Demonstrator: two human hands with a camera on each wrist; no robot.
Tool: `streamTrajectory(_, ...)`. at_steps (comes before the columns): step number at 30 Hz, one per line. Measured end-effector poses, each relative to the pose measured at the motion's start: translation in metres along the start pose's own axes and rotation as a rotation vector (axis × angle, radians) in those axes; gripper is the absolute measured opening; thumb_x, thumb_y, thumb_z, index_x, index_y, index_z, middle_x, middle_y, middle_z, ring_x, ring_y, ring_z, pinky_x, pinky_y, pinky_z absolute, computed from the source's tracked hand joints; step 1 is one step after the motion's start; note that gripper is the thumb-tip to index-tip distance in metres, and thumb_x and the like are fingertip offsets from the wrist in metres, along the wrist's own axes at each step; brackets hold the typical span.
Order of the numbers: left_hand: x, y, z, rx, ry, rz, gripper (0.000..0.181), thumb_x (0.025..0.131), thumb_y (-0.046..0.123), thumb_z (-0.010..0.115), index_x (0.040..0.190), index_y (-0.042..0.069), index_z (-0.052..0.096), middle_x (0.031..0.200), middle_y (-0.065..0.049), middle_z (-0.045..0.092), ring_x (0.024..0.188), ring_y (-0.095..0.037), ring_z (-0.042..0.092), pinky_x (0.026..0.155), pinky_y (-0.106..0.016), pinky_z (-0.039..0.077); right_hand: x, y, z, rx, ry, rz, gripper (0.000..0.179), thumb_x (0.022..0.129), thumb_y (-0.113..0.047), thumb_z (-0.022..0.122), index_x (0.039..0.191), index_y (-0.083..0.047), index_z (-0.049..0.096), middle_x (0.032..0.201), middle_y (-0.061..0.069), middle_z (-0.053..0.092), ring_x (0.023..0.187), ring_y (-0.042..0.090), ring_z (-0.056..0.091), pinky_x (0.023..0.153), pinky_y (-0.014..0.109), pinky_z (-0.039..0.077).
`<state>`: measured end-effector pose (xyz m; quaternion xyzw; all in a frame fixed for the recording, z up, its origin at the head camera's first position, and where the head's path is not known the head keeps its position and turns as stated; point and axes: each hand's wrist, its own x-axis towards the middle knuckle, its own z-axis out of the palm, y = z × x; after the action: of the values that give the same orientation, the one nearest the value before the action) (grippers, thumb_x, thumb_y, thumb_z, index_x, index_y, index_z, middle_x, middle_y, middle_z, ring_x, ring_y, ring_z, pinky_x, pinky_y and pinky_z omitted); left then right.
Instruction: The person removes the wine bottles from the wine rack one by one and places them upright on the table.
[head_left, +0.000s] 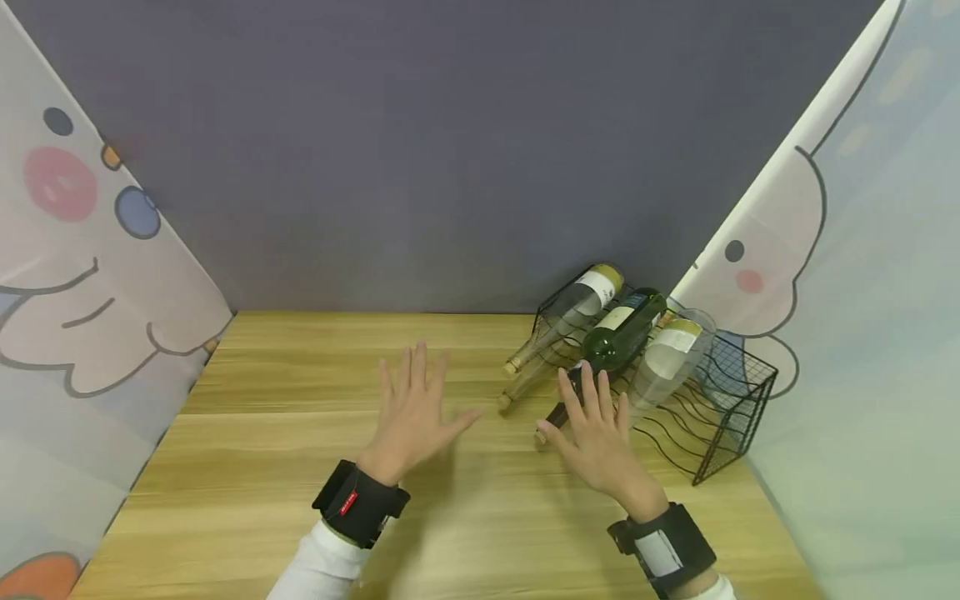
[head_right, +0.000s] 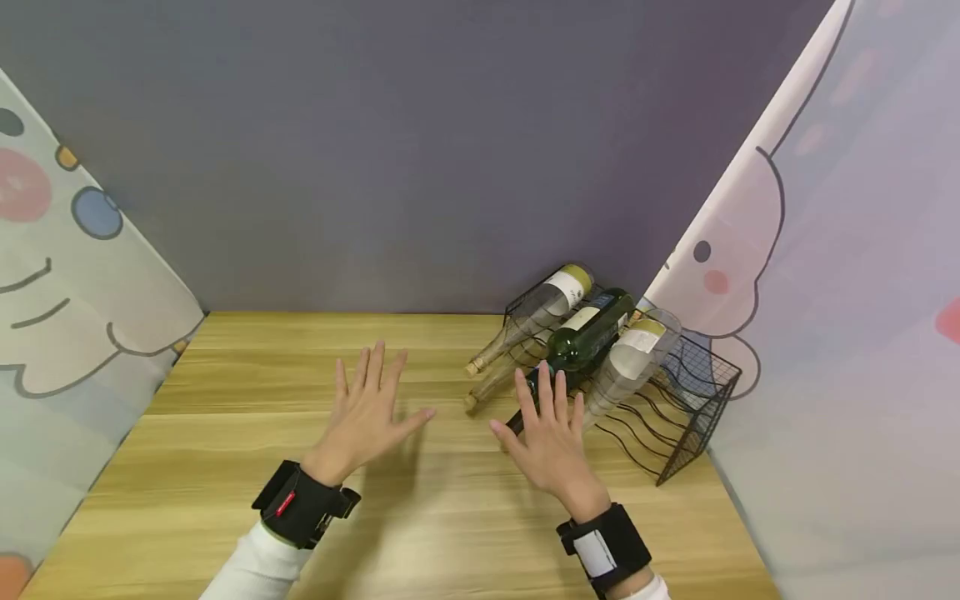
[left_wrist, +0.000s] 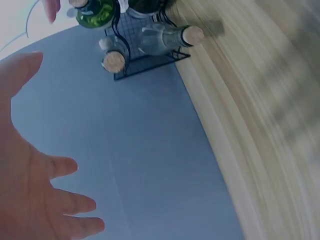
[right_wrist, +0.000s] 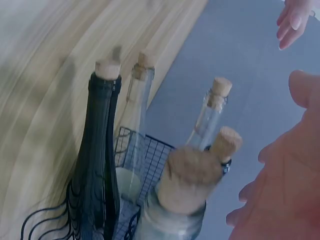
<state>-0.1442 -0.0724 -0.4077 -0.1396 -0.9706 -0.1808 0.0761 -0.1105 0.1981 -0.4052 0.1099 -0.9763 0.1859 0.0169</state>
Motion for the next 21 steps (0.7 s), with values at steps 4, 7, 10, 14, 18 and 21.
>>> streamTrajectory(4,0.009,0.01,0.002,0.008,-0.004,0.019,0.097,0.087,0.071,0.053,0.156,0.01,0.025,0.162,-0.027,0.013,0.15,-0.047,0.013,0.116,-0.071,-0.001,0.003,0.004,-0.006,0.021,0.016,0.014,0.079,0.1,-0.052,0.048,0.16,-0.017,0.009,0.165,0.023,-0.005,0.15,0.05,-0.007,0.111,0.076,-0.004)
streamTrajectory(7,0.016,0.02,0.006,0.009,-0.021,0.033,0.096,0.088,0.075,0.047,0.156,0.011,0.025,0.162,-0.026,0.014,0.15,-0.047,0.014,0.116,-0.07,-0.001,0.004,0.011,-0.014,0.038,0.029,0.04,0.079,0.1,-0.051,0.047,0.16,-0.016,0.008,0.164,0.024,-0.006,0.15,0.05,-0.008,0.111,0.076,-0.005)
streamTrajectory(10,0.02,0.031,0.01,0.011,-0.035,0.043,0.097,0.088,0.076,0.045,0.155,0.009,0.026,0.162,-0.025,0.014,0.15,-0.046,0.015,0.116,-0.07,0.0,0.005,0.019,-0.027,0.05,0.024,0.073,0.079,0.101,-0.051,0.045,0.16,-0.016,0.006,0.164,0.024,-0.009,0.15,0.048,-0.012,0.111,0.075,-0.006)
streamTrajectory(14,0.024,0.044,0.014,0.035,-0.051,0.061,0.096,0.088,0.077,0.043,0.155,0.009,0.026,0.163,-0.024,0.015,0.15,-0.046,0.017,0.117,-0.069,0.001,0.007,0.035,-0.042,0.06,0.015,0.111,0.079,0.102,-0.052,0.042,0.159,-0.012,0.005,0.163,0.024,-0.014,0.149,0.051,-0.014,0.111,0.074,-0.008)
streamTrajectory(18,0.028,0.054,0.016,0.006,-0.046,0.088,0.093,0.089,0.074,0.046,0.154,0.011,0.028,0.162,-0.024,0.017,0.149,-0.046,0.018,0.116,-0.07,0.004,0.011,0.054,-0.053,0.053,0.022,0.15,0.081,0.102,-0.055,0.037,0.159,-0.01,0.001,0.162,0.026,-0.017,0.147,0.054,-0.014,0.109,0.076,-0.008)
streamTrajectory(21,0.03,0.06,0.016,-0.014,-0.044,0.106,0.091,0.089,0.074,0.046,0.154,0.013,0.029,0.162,-0.025,0.019,0.149,-0.045,0.019,0.116,-0.07,0.004,0.012,0.066,-0.061,0.043,0.04,0.18,0.081,0.103,-0.056,0.035,0.159,-0.009,-0.001,0.16,0.03,-0.017,0.146,0.055,-0.014,0.108,0.077,-0.006)
